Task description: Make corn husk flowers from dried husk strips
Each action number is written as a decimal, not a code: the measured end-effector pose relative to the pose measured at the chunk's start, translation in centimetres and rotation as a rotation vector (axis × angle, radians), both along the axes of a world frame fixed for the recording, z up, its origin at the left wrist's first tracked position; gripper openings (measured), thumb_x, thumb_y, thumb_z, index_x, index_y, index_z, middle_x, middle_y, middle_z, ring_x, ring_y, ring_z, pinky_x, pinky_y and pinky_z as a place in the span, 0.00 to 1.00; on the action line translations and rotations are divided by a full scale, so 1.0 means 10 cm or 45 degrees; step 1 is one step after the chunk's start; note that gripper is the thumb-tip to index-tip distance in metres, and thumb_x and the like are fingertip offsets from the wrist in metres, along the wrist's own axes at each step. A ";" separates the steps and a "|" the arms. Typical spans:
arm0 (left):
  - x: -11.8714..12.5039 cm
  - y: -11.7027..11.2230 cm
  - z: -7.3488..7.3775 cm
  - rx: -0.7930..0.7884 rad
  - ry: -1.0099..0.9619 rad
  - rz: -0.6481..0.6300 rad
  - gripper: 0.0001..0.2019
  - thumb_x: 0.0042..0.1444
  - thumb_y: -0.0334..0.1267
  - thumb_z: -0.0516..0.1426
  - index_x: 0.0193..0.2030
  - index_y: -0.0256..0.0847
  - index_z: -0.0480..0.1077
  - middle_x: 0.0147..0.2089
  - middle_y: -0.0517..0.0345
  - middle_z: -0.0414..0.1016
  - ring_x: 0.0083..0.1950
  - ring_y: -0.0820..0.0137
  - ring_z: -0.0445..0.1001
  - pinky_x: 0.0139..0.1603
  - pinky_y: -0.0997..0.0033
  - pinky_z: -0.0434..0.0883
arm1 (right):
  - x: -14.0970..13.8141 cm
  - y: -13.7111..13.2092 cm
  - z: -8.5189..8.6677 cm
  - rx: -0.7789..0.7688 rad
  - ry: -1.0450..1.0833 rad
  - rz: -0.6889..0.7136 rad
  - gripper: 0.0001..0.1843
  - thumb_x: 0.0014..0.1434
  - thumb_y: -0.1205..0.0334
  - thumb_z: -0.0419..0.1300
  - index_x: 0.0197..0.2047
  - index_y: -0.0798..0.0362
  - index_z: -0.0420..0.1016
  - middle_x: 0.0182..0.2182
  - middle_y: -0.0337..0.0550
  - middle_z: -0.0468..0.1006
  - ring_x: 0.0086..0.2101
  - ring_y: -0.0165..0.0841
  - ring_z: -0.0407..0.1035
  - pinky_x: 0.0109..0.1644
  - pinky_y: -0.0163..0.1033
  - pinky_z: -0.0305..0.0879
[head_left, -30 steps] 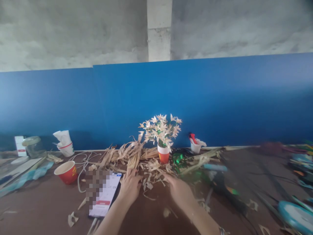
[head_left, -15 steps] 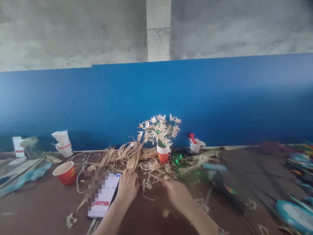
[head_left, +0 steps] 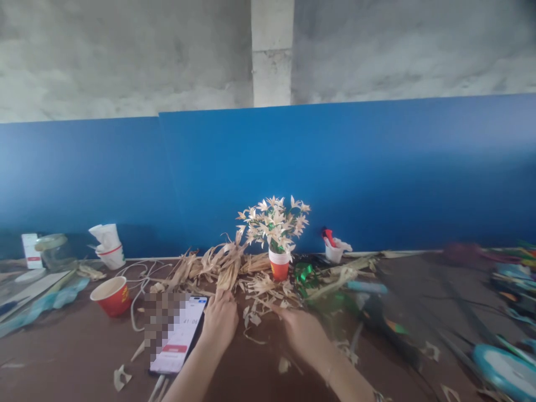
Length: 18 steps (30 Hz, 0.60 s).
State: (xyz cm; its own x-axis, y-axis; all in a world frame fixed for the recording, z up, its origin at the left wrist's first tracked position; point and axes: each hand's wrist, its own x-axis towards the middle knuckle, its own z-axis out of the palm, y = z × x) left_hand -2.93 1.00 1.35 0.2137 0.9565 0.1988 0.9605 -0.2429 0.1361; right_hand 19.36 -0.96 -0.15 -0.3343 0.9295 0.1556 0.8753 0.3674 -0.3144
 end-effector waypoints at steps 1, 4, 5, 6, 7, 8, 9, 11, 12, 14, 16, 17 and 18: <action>-0.01 0.00 0.01 0.011 -0.009 -0.002 0.13 0.50 0.26 0.50 0.29 0.38 0.75 0.42 0.45 0.74 0.51 0.56 0.65 0.49 0.60 0.60 | 0.00 0.00 -0.01 0.004 0.022 0.006 0.31 0.54 0.73 0.44 0.59 0.41 0.62 0.37 0.45 0.80 0.37 0.35 0.75 0.38 0.34 0.65; -0.01 0.00 0.01 0.147 -0.166 -0.032 0.13 0.53 0.27 0.49 0.30 0.39 0.74 0.44 0.46 0.73 0.51 0.57 0.65 0.49 0.60 0.61 | 0.00 0.00 -0.03 0.019 0.167 0.023 0.30 0.54 0.73 0.44 0.58 0.42 0.64 0.41 0.45 0.79 0.40 0.35 0.73 0.42 0.35 0.65; 0.00 0.00 0.01 0.209 -0.282 -0.042 0.12 0.54 0.29 0.49 0.30 0.39 0.74 0.44 0.47 0.73 0.51 0.57 0.65 0.50 0.59 0.61 | -0.01 0.00 -0.02 0.026 0.240 0.026 0.29 0.56 0.72 0.44 0.59 0.44 0.63 0.42 0.45 0.79 0.41 0.35 0.73 0.42 0.36 0.65; 0.03 0.00 0.00 0.252 -0.435 -0.056 0.11 0.55 0.31 0.50 0.29 0.40 0.73 0.44 0.48 0.73 0.50 0.58 0.66 0.50 0.59 0.61 | -0.02 -0.01 -0.01 0.029 0.317 0.022 0.27 0.57 0.69 0.44 0.60 0.46 0.62 0.41 0.45 0.79 0.40 0.36 0.73 0.43 0.37 0.65; 0.06 0.00 -0.01 0.257 -0.618 -0.069 0.10 0.55 0.34 0.51 0.28 0.40 0.73 0.43 0.49 0.73 0.49 0.60 0.67 0.50 0.60 0.62 | -0.04 -0.02 0.01 0.032 0.399 0.014 0.25 0.59 0.65 0.45 0.60 0.48 0.61 0.39 0.46 0.79 0.39 0.36 0.73 0.43 0.37 0.65; 0.11 0.00 -0.01 0.222 -0.817 -0.084 0.10 0.54 0.37 0.52 0.27 0.40 0.73 0.41 0.51 0.73 0.46 0.61 0.68 0.49 0.61 0.63 | -0.06 -0.03 0.04 0.028 0.480 0.006 0.24 0.59 0.61 0.47 0.59 0.51 0.62 0.38 0.46 0.79 0.38 0.37 0.73 0.42 0.38 0.65; 0.17 -0.02 -0.02 0.132 -1.040 -0.110 0.10 0.53 0.39 0.53 0.27 0.39 0.72 0.38 0.52 0.74 0.42 0.63 0.70 0.45 0.64 0.65 | -0.08 -0.05 0.07 0.012 0.566 0.001 0.23 0.59 0.58 0.49 0.56 0.52 0.66 0.35 0.46 0.79 0.36 0.37 0.72 0.41 0.38 0.65; 0.29 -0.06 -0.03 -0.126 -1.426 -0.153 0.13 0.53 0.44 0.53 0.28 0.38 0.72 0.31 0.55 0.73 0.34 0.67 0.70 0.36 0.70 0.67 | -0.13 -0.08 0.14 -0.054 0.757 0.012 0.18 0.57 0.55 0.52 0.45 0.54 0.73 0.32 0.44 0.79 0.34 0.36 0.71 0.39 0.37 0.64; 0.35 -0.09 -0.04 -0.203 -1.557 -0.155 0.14 0.52 0.46 0.54 0.28 0.37 0.71 0.31 0.55 0.73 0.32 0.69 0.70 0.34 0.72 0.66 | -0.16 -0.10 0.16 -0.102 0.858 0.028 0.15 0.56 0.54 0.53 0.40 0.55 0.74 0.32 0.43 0.78 0.33 0.36 0.71 0.38 0.35 0.64; 0.44 -0.14 -0.05 -0.256 -1.650 -0.195 0.13 0.50 0.46 0.56 0.25 0.37 0.71 0.33 0.54 0.73 0.35 0.68 0.71 0.36 0.73 0.66 | -0.21 -0.12 0.17 -0.215 1.026 0.054 0.14 0.56 0.54 0.54 0.34 0.56 0.74 0.28 0.41 0.77 0.30 0.34 0.69 0.34 0.33 0.63; 0.50 -0.18 -0.05 -0.276 -1.592 -0.217 0.13 0.49 0.45 0.56 0.24 0.37 0.71 0.32 0.54 0.73 0.35 0.67 0.71 0.36 0.72 0.66 | -0.24 -0.11 0.12 -0.322 1.131 0.054 0.14 0.55 0.53 0.56 0.31 0.57 0.73 0.24 0.39 0.74 0.27 0.31 0.66 0.29 0.31 0.60; 0.51 -0.19 -0.05 -0.269 -1.541 -0.222 0.12 0.50 0.44 0.56 0.24 0.37 0.72 0.31 0.54 0.73 0.35 0.67 0.70 0.36 0.71 0.66 | -0.25 -0.10 0.09 -0.367 1.165 0.044 0.15 0.54 0.52 0.56 0.30 0.57 0.72 0.22 0.38 0.73 0.25 0.30 0.64 0.27 0.31 0.58; 0.51 -0.19 -0.06 -0.249 -1.492 -0.220 0.12 0.50 0.42 0.55 0.24 0.37 0.71 0.31 0.54 0.73 0.35 0.66 0.71 0.35 0.71 0.66 | -0.25 -0.09 0.05 -0.404 1.195 0.026 0.15 0.53 0.52 0.57 0.29 0.57 0.72 0.21 0.37 0.71 0.23 0.29 0.62 0.25 0.30 0.56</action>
